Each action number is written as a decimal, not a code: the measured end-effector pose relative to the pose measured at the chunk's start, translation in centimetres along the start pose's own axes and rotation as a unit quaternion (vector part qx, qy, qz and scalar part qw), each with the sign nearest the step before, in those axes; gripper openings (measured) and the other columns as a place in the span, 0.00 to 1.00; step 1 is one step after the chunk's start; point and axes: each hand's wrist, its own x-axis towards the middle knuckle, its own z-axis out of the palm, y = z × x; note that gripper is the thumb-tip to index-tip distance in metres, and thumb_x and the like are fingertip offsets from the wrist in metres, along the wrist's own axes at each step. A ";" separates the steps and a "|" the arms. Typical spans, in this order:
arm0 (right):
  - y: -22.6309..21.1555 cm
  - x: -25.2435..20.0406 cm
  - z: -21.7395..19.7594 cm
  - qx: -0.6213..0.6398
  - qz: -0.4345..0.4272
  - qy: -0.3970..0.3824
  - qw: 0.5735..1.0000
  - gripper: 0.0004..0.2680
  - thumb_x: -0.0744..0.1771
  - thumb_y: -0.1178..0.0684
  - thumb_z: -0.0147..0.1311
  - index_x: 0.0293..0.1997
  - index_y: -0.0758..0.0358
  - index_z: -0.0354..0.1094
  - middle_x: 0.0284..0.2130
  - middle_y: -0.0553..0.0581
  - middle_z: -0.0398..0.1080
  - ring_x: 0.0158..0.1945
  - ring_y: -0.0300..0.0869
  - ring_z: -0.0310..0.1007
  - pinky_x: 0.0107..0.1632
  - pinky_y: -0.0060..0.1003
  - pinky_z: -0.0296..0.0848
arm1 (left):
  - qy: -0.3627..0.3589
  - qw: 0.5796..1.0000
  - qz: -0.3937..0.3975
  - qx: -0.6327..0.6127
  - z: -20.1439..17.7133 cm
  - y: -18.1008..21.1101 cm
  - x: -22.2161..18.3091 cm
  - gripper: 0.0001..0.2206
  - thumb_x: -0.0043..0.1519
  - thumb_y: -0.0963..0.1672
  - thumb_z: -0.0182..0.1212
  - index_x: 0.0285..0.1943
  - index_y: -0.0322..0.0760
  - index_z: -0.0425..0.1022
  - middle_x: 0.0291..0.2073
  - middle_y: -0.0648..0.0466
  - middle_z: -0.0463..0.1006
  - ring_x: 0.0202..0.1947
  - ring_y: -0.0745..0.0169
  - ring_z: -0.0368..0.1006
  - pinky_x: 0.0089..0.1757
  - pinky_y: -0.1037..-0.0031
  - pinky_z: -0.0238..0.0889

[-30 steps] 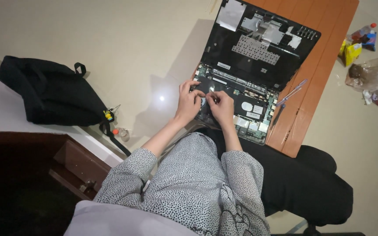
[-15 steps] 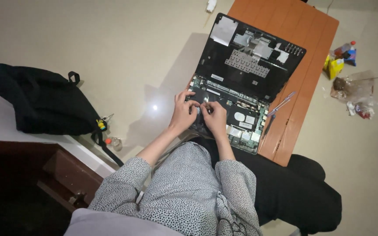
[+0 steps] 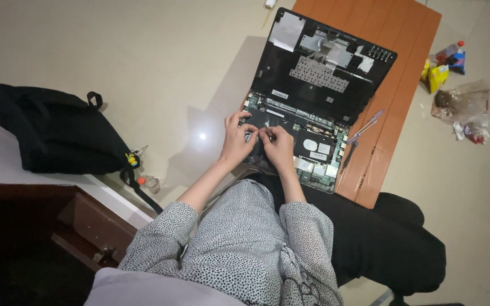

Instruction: The person is inspecting and repairing the internal components of a laptop, using a screwdriver and their hands to manipulate parts.

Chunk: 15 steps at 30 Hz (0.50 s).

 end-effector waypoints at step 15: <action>-0.4 -0.1 -1.3 0.081 0.045 -0.023 0.995 0.06 0.64 0.55 0.63 0.42 0.52 0.82 0.30 0.54 0.75 0.39 0.45 0.76 0.49 0.38 0.71 | -0.019 0.994 -0.103 -0.024 1.0 -2.5 1.0 0.21 0.52 0.44 0.75 0.49 0.46 0.66 0.57 0.49 0.55 0.64 0.38 0.50 0.63 0.53 0.42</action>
